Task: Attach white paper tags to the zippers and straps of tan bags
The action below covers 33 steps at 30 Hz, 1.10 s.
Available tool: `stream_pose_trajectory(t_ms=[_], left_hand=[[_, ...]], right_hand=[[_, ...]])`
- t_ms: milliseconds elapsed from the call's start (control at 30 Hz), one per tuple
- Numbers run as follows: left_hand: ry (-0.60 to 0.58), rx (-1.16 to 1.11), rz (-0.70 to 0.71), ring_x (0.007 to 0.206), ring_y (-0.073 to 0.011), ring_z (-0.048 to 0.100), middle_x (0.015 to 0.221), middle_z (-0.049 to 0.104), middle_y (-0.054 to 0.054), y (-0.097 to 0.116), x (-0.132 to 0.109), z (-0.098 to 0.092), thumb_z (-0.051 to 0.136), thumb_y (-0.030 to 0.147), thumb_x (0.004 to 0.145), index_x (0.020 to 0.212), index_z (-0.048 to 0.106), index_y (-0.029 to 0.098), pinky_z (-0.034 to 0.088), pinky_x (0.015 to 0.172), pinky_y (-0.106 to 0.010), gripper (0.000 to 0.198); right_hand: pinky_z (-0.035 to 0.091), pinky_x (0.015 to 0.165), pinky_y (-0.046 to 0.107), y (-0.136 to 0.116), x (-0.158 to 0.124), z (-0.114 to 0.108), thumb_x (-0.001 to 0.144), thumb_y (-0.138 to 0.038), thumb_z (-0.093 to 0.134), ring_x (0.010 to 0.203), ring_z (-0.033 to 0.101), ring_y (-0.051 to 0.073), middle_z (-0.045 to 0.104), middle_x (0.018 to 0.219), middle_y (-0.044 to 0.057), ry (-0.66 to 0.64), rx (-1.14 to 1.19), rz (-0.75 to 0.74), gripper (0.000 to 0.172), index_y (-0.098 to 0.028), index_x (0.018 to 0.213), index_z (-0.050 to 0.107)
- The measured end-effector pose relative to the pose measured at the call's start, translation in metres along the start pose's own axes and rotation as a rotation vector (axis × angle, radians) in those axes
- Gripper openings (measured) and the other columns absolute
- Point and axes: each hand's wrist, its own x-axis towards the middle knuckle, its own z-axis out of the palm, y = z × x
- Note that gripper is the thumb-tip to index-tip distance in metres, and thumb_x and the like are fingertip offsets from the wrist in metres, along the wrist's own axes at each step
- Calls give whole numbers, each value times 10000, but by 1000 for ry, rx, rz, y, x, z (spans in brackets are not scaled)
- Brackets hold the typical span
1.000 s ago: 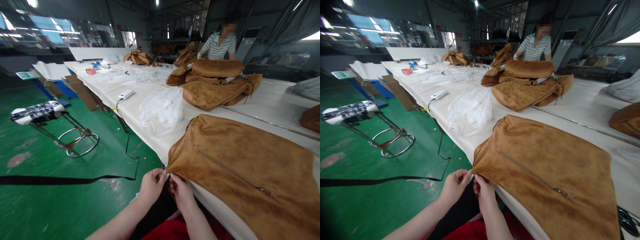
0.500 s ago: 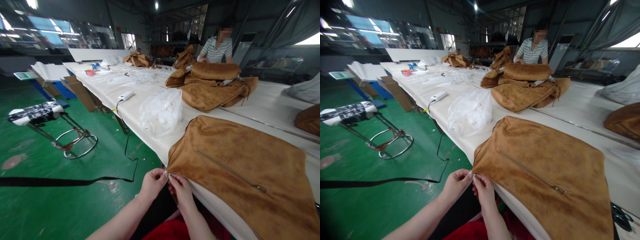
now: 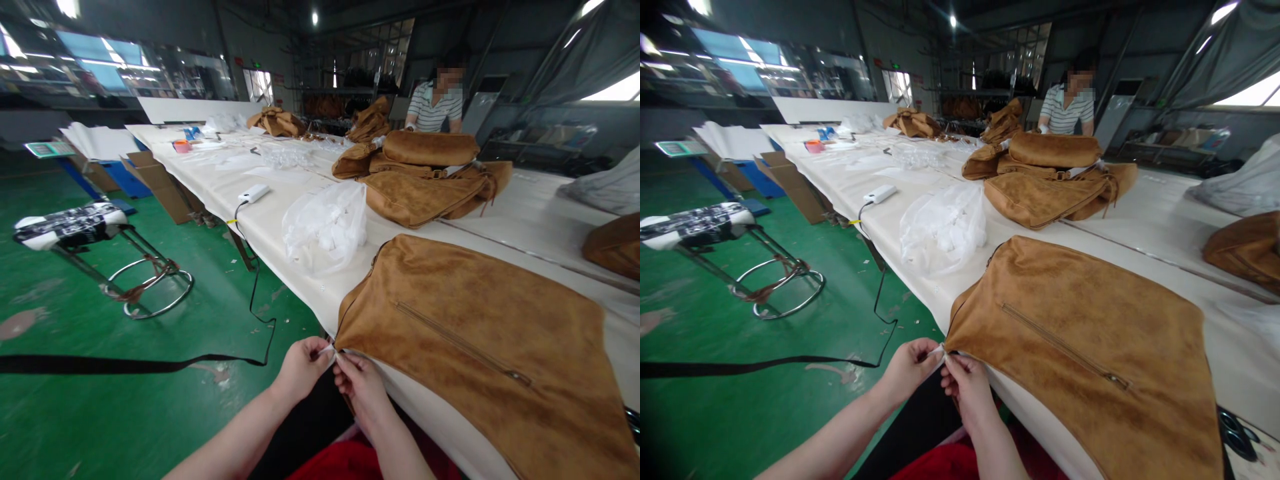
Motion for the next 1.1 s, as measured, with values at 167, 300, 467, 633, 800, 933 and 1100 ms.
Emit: stream_pose_trajectory(t_ms=[167,300,467,633,800,933,1100], left_hand=[[57,187,42,572,-137,533,621,620,-3,14,-5,-5,539,307,812,677,638,177,375,556,-228,212],[160,384,131,698,-168,563,704,616,-25,28,-23,-2,494,196,838,691,617,189,400,661,-264,192],[142,900,401,869,-211,623,930,676,-78,21,-43,9,480,129,859,1028,647,166,504,791,-325,240],[59,1242,530,859,-218,649,1028,683,-110,5,-50,13,485,57,832,1262,553,107,563,743,-334,439],[71,1094,517,923,-230,655,1067,685,-112,11,-55,8,474,61,842,1244,567,147,559,794,-349,422],[65,453,289,894,-208,666,971,705,-93,19,-54,6,418,237,926,1092,599,171,531,817,-332,254],[-128,-132,-144,503,-163,575,563,599,-14,19,-44,7,339,558,900,763,535,181,465,505,-262,446]], right_hand=[[331,414,162,6,-1,5,575,-519,833,468,494,68,590,579,-11,54,-8,-34,433,-133,720,700],[310,407,168,10,-2,9,593,-499,817,450,475,67,580,553,-17,85,-24,-50,396,-137,665,673],[237,377,181,13,-1,12,595,-445,811,395,388,55,506,464,-47,123,-21,-62,357,-148,574,615],[221,375,185,12,-10,15,602,-510,787,391,388,62,508,482,-43,154,34,-49,400,-164,580,589],[226,384,195,8,-18,16,663,-577,740,406,389,69,508,509,-36,112,55,-74,436,-170,614,589],[199,394,199,7,-20,18,637,-549,779,405,329,56,439,488,-65,44,27,-127,430,-172,604,577],[244,419,221,4,-24,15,705,-570,714,397,332,78,399,432,-74,-10,-79,-177,414,-183,615,599]])
